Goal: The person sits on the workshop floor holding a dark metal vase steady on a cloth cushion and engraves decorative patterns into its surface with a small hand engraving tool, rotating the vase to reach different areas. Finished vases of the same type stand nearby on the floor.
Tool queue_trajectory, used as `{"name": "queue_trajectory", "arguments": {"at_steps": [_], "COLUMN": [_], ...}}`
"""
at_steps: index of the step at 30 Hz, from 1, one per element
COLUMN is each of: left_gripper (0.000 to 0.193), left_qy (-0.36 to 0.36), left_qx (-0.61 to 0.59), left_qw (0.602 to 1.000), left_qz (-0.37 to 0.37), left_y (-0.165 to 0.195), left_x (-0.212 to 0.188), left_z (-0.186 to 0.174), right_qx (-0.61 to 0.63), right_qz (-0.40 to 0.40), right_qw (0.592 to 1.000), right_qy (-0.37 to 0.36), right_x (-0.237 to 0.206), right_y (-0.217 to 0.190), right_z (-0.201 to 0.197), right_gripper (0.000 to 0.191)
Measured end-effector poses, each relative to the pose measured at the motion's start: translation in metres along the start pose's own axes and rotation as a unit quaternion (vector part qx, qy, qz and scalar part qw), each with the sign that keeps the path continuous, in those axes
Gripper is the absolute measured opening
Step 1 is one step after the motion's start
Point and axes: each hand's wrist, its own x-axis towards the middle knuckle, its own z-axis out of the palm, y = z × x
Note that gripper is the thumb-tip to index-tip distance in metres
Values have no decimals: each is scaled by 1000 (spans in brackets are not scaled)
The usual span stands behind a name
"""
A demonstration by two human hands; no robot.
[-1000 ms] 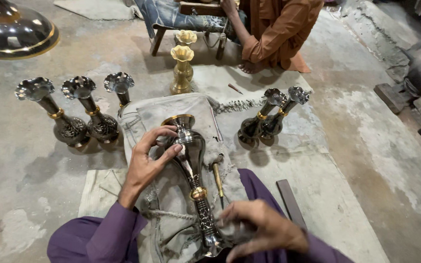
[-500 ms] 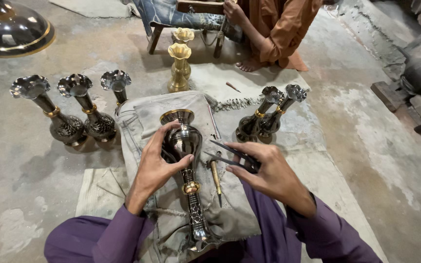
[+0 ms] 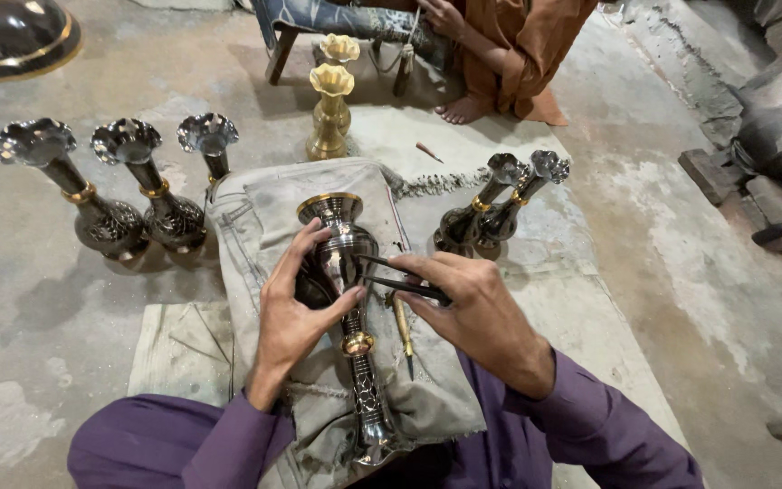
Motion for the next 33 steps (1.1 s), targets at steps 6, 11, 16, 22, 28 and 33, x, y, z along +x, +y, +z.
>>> {"name": "queue_trajectory", "arguments": {"at_steps": [6,11,16,22,28,33], "left_gripper": [71,68,68,67,67,67], "left_qy": [44,57,53,51,51,56], "left_qx": [2,15,15,13,4,6], "left_qw": [999,998,999,999,999,998], "left_qz": [1,-4,-1,0,-10,-8], "left_y": [0,0,-1,0,1,2], "left_x": [-1,-3,-3,-3,-3,-4], "left_z": [9,13,12,12,12,13], "right_qx": [-5,-18,-7,-1,-25,-24], "right_qz": [-29,-11,20,0,19,24], "right_qw": [1000,1000,1000,1000,999,999], "right_qy": [10,5,-14,-2,-20,-34], "right_x": [0,-1,0,0,6,18], "right_y": [-11,-13,-13,-14,-22,-26], "right_z": [4,5,8,6,3,0], "right_gripper": [39,40,40,41,39,35]}}
